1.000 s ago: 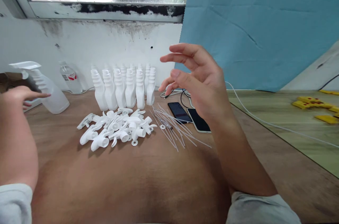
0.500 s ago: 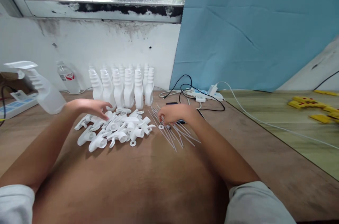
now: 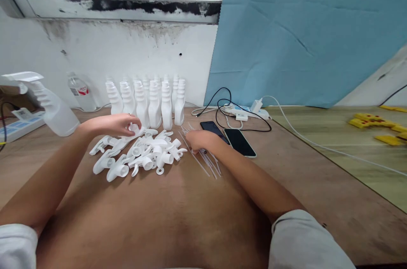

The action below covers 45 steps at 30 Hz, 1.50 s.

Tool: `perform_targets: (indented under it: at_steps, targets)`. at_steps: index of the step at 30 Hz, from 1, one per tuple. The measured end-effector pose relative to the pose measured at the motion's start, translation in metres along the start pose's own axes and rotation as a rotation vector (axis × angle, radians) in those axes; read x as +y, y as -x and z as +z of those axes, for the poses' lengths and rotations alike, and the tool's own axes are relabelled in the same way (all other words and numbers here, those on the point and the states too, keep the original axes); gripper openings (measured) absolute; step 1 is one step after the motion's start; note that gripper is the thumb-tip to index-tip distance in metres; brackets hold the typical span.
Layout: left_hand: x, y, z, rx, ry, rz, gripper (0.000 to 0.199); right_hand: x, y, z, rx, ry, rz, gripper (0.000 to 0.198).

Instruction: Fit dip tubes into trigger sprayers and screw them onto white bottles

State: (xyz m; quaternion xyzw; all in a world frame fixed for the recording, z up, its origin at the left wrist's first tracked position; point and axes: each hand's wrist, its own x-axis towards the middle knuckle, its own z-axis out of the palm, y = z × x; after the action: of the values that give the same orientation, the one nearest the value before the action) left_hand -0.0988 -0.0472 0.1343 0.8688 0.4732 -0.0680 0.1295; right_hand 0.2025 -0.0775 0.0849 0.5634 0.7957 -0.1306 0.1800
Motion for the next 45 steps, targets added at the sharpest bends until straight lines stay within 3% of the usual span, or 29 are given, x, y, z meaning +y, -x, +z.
perform_targets:
  at_steps: [6, 11, 13, 15, 18, 21, 23, 26, 31, 34, 38, 45]
  targets:
    - [0.039, 0.021, -0.009, 0.189, 0.428, 0.297, 0.032, 0.016, -0.007, -0.004, -0.063, -0.092, -0.107, 0.020]
    - [0.066, 0.034, 0.031, 0.214, 0.854, 0.303, 0.038, 0.024, 0.004, -0.015, -0.061, -0.239, -0.261, 0.017]
    - [0.078, 0.042, 0.058, 0.251, 0.940, 0.301, 0.038, 0.019, 0.014, -0.019, 0.054, -0.327, -0.308, 0.024]
    - [0.089, 0.049, 0.086, 0.272, 0.963, 0.292, 0.038, 0.006, 0.028, -0.018, 0.259, -0.487, -0.376, 0.030]
    - [0.099, 0.057, 0.116, 0.286, 0.982, 0.286, 0.035, -0.020, 0.049, 0.001, 0.532, -0.685, -0.567, 0.025]
    - [0.101, 0.060, 0.132, 0.292, 1.047, 0.296, 0.031, -0.043, 0.066, 0.037, 0.746, -0.569, -0.831, 0.018]
    - [0.101, 0.060, 0.138, 0.285, 1.079, 0.315, 0.031, -0.052, 0.070, 0.060, 0.927, -0.422, -0.905, 0.017]
    - [0.099, 0.059, 0.147, 0.264, 1.067, 0.375, 0.036, -0.057, 0.069, 0.082, 1.098, -0.241, -0.947, 0.015]
    - [0.097, 0.059, 0.155, 0.265, 0.958, 0.436, 0.044, -0.052, 0.062, 0.093, 1.129, -0.076, -1.066, 0.032]
    - [0.095, 0.059, 0.156, 0.298, 0.912, 0.443, 0.043, -0.049, 0.056, 0.101, 1.117, -0.157, -1.056, 0.040]
    - [0.093, 0.057, 0.158, 0.352, 0.849, 0.470, 0.036, -0.049, 0.047, 0.112, 1.107, -0.313, -1.065, 0.030]
    - [0.090, 0.053, 0.153, 0.483, 0.558, 0.742, 0.023, -0.055, 0.040, 0.112, 1.107, -0.309, -1.111, 0.025]
